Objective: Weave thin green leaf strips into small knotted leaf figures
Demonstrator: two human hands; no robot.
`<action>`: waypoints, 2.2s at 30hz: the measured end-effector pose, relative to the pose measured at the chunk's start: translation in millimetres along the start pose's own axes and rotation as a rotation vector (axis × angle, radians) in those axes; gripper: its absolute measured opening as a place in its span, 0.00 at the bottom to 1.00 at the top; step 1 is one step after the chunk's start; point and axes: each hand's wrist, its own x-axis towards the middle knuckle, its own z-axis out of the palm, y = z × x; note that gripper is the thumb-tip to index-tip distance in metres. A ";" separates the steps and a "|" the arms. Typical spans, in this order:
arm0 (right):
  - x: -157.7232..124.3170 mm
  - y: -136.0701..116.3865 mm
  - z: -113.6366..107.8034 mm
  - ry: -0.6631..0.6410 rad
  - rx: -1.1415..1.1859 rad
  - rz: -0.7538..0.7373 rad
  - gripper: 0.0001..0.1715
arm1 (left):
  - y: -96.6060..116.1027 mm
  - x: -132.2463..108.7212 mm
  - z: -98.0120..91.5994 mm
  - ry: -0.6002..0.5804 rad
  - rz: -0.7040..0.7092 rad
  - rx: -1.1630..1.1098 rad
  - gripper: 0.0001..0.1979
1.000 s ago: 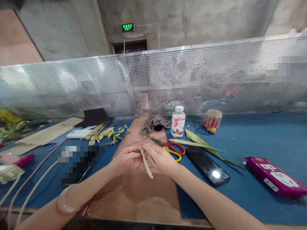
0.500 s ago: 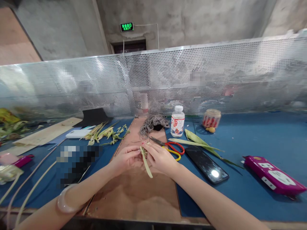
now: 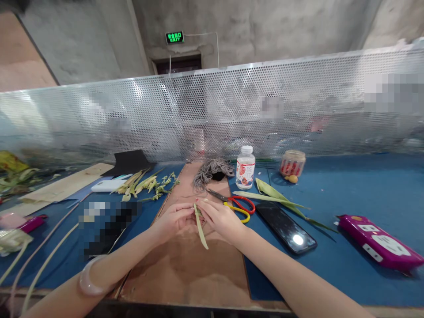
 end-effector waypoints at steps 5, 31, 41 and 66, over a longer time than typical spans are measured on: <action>0.2 1.9 0.0 -0.003 0.021 0.005 0.18 | -1.3 0.8 -1.5 0.006 0.004 0.036 0.12; 8.6 -7.9 10.1 -0.067 -0.177 -0.093 0.23 | -5.0 1.0 4.8 0.232 0.007 0.088 0.14; 8.4 -13.3 -2.2 0.118 0.078 0.232 0.23 | 0.7 7.0 -9.2 0.318 0.038 0.206 0.07; 7.2 -13.6 18.5 -0.115 0.542 0.513 0.23 | -2.3 7.1 -16.7 0.336 0.128 0.292 0.09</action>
